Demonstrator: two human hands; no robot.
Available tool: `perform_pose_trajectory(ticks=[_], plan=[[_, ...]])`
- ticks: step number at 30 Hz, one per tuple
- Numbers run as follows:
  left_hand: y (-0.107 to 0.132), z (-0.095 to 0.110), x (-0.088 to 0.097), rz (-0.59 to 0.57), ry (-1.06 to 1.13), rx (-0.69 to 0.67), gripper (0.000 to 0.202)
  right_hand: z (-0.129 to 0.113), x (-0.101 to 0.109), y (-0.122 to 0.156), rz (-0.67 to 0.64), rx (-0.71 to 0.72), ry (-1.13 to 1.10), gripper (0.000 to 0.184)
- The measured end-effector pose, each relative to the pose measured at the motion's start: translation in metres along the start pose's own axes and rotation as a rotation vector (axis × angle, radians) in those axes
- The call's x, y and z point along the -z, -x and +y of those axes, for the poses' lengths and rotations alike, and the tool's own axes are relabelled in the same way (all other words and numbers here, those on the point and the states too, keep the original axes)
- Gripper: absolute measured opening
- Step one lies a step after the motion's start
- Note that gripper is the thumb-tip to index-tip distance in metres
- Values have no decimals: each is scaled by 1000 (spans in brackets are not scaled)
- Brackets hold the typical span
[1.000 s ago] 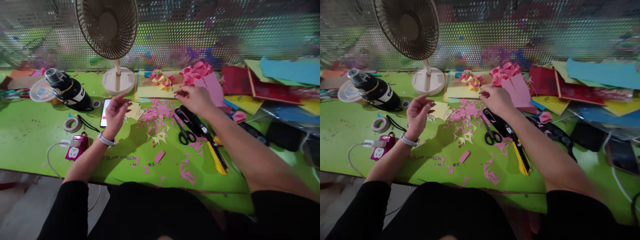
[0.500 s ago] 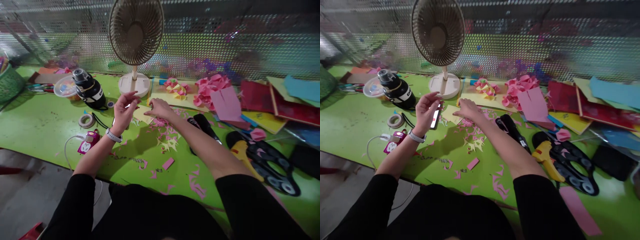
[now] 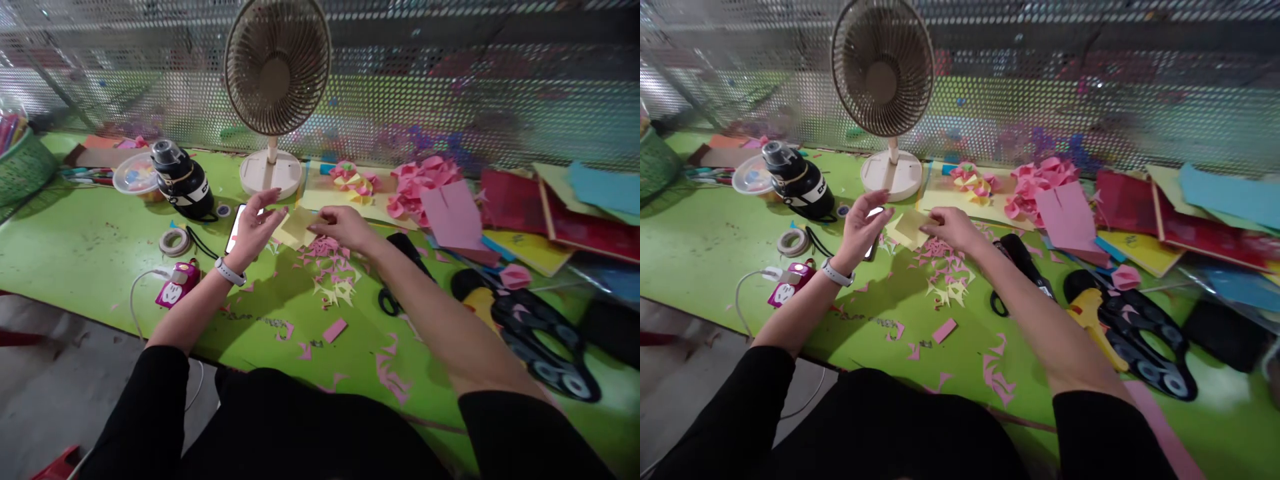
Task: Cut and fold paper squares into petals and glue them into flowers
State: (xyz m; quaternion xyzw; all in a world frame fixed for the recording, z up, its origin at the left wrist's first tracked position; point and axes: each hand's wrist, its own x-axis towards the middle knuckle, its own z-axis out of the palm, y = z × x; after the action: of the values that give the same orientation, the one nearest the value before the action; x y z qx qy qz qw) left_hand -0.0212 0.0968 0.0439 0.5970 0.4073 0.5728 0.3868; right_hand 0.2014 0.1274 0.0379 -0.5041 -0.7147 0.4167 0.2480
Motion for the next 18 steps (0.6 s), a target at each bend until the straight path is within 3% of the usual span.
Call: perform_pose_trajectory(ticks=[3,5,6,8,10,14,18], plan=[[6,-2,-6,-304,110,272,50,-7,12,34,-161,4,-108,31],[15,-5,-15,-548,205,508,48,-12,14,52,-235,-25,-85,32],[20,-7,-20,-594,251,597,45,-14,14,59,-241,-39,-68,32],[30,-10,-29,-542,338,712,39,-16,12,73,-185,-40,-33,31],[36,-11,-36,-465,417,803,35,-15,11,86,-34,11,-14,27],[38,-11,-41,-362,498,900,27,-3,11,110,274,225,122,28],[40,-13,-42,-397,495,885,20,11,2,126,187,370,252,42]])
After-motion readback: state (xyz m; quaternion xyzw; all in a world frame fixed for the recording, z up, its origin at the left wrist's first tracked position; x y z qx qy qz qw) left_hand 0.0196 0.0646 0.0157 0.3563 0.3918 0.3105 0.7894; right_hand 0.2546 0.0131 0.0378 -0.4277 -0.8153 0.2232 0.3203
